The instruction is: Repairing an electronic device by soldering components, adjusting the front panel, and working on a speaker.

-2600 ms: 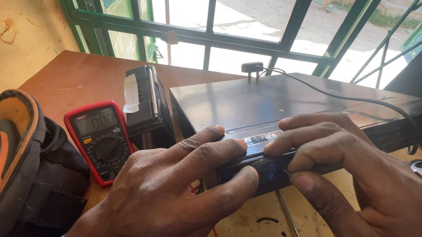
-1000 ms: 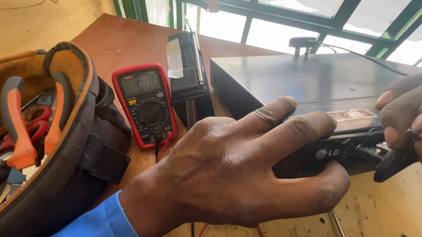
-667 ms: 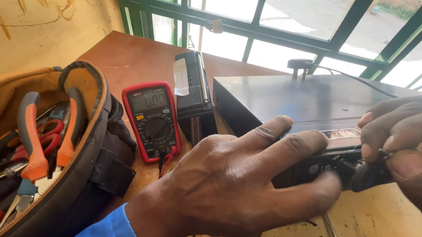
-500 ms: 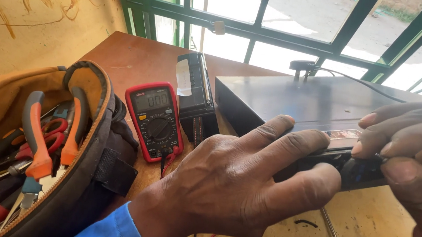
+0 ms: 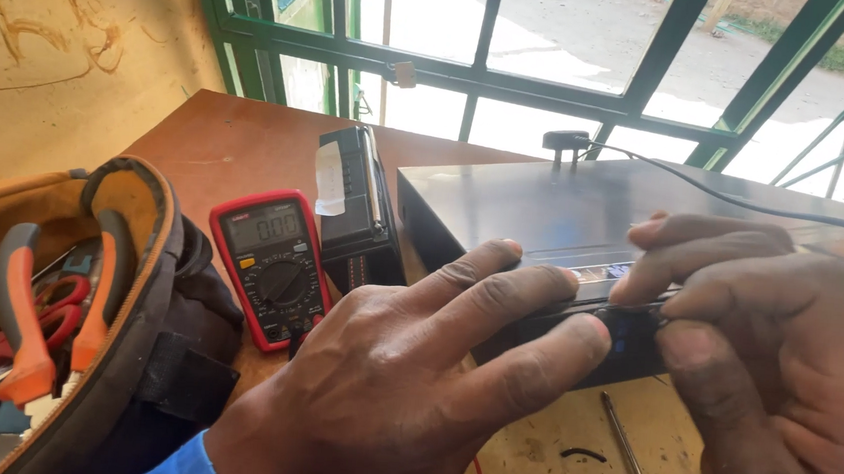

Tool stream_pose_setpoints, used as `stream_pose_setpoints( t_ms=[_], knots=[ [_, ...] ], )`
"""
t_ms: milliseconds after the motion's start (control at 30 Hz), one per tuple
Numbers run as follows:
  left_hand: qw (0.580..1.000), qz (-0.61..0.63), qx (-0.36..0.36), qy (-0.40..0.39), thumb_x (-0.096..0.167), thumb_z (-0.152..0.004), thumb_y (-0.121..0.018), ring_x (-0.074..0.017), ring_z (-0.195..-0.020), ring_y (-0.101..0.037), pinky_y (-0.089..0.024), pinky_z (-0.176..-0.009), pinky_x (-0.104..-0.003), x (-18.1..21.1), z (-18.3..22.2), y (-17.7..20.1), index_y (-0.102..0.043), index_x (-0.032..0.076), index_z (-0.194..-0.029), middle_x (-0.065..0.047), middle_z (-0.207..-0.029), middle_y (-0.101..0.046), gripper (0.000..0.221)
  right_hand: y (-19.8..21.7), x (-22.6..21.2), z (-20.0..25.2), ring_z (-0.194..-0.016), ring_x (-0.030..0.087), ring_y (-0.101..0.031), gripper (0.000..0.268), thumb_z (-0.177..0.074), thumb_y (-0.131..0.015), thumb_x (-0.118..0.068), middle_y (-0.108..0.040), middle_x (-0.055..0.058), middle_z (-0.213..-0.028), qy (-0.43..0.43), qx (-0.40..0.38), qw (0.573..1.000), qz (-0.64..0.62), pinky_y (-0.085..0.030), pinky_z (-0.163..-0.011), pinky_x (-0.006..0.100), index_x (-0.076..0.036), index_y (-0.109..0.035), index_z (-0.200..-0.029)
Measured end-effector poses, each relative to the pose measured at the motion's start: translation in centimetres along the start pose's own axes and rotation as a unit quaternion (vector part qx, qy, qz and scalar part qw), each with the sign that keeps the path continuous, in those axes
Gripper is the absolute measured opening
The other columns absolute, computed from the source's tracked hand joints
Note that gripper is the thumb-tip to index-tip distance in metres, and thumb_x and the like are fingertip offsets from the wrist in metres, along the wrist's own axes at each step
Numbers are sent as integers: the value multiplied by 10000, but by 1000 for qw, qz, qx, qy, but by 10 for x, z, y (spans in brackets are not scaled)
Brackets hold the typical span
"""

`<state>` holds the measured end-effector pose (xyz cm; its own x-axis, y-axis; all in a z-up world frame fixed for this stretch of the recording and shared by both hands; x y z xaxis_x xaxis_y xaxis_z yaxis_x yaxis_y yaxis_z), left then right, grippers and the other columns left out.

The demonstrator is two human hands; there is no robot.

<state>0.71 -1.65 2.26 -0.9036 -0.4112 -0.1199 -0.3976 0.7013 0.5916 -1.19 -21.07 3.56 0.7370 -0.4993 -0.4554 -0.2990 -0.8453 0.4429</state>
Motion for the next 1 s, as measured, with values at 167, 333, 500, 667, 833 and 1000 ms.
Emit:
stream_pose_setpoints(
  t_ms=[167,333,500,667,833,1000],
  knots=[
    [1000,-24,-17,3,43,-987,-556,-457,-1155,-738,-498,-456,-495,-1,4,-6,-577,120,-1320,-175,-1323,-659,342,3,2,3,-1248,319,-677,123,-990,-454,-162,-690,128,-1017,3,2,1000,-6,-531,-1266,472,-46,-474,-1027],
    [999,-14,-27,-10,-61,-890,-590,-405,-1091,-663,-438,-374,-455,-2,3,-6,-590,138,-1308,-197,-1304,-591,463,-1,-3,3,-1211,303,-665,138,-1002,-446,-159,-695,101,-1022,29,1,1000,9,-573,-1295,513,-31,-495,-1015],
    [998,-51,-39,-22,-23,-831,-596,-427,-1140,-683,-496,-401,-453,-1,2,-5,-631,200,-1306,-181,-1347,-580,526,-1,3,1,-1173,308,-683,137,-998,-455,-153,-711,101,-1005,64,-2,997,33,-588,-1248,511,-34,-521,-981],
    [996,-72,-28,-34,-22,-913,-598,-422,-1127,-686,-489,-394,-425,-2,1,-5,-647,213,-1266,-179,-1330,-578,426,5,4,-7,-1161,326,-704,115,-997,-457,-119,-717,95,-995,85,-46,993,74,-585,-1147,494,-33,-533,-988],
    [996,-70,-27,-50,-56,-912,-587,-426,-1121,-686,-486,-403,-407,-2,0,-5,-625,193,-1264,-193,-1322,-568,433,9,5,-9,-1258,300,-672,199,-982,-479,-214,-712,33,-1023,70,-97,988,101,-537,-1103,413,-75,-610,-928],
    [996,-72,-27,-40,-16,-943,-600,-478,-1139,-720,-483,-381,-436,-1,3,-9,-658,223,-1247,-200,-1335,-585,391,16,13,-13,-1408,284,-587,211,-993,-485,-275,-654,47,-1230,54,-153,978,130,-479,-1092,422,-159,-637,-904]
  ],
)
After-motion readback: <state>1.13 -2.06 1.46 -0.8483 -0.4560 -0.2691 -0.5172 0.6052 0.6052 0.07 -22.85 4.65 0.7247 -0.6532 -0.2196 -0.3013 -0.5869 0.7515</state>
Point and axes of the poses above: each hand's wrist, its own z-axis away from the middle knuckle, its own y-axis out of the back of the hand, x = y × z, the point moved 3 cm from there along -z, towards the middle knuckle
